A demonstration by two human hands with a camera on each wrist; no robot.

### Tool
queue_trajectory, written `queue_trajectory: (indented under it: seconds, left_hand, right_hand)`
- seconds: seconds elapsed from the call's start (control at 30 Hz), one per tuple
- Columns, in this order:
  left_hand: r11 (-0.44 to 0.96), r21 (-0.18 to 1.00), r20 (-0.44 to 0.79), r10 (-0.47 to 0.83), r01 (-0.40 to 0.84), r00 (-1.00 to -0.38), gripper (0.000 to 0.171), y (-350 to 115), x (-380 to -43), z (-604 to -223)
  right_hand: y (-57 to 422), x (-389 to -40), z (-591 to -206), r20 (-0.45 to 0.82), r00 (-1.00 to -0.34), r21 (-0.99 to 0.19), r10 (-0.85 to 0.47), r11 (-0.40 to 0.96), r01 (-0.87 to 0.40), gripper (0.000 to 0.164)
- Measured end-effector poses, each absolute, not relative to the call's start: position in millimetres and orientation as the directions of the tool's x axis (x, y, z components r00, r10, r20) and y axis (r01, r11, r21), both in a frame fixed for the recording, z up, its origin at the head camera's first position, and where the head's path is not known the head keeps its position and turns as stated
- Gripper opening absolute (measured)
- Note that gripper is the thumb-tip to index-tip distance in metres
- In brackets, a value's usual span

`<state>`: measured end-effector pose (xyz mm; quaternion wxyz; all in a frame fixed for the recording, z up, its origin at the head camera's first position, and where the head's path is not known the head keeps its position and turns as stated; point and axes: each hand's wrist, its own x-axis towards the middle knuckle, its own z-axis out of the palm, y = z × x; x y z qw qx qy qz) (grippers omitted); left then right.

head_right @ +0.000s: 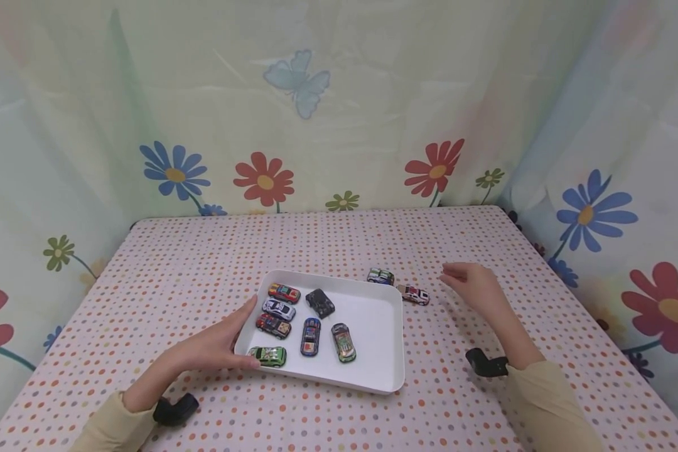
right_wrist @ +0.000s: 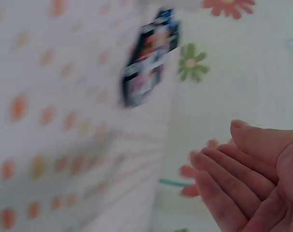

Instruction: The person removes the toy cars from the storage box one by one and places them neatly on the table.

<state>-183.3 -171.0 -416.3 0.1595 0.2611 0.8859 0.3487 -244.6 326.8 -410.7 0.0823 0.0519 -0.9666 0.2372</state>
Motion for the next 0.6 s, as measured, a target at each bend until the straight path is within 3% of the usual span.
queue_trajectory:
  seconds: [0.13,0.23,0.33,0.6]
  left_hand:
    - [0.621,0.697,-0.096,0.574,0.357,-0.813,0.121,-172,-183,-416]
    - [0.622,0.695,-0.093,0.575,0.361,-0.813,0.121,-172,-183,-416]
    - [0.625,0.690,-0.090,0.574,0.364,-0.814,0.121,-171,-183,-417]
    - [0.634,0.686,-0.093,0.563,0.357,-0.821,0.121,-172,-183,-419]
  right_hand:
    - [295,-239,-389,0.245,-0.967,-0.507,-0.069,0.841,-0.189,0.049]
    - [255,-221,-366,0.288,-0.944,-0.549,-0.161,0.780,-0.301,0.044]
    - [216,-203,-353,0.308,-0.912,-0.512,-0.271,0.761,-0.399,0.036]
    - [152,-182,-364,0.084,-0.891,-0.373,-0.447,0.815,-0.444,0.034]
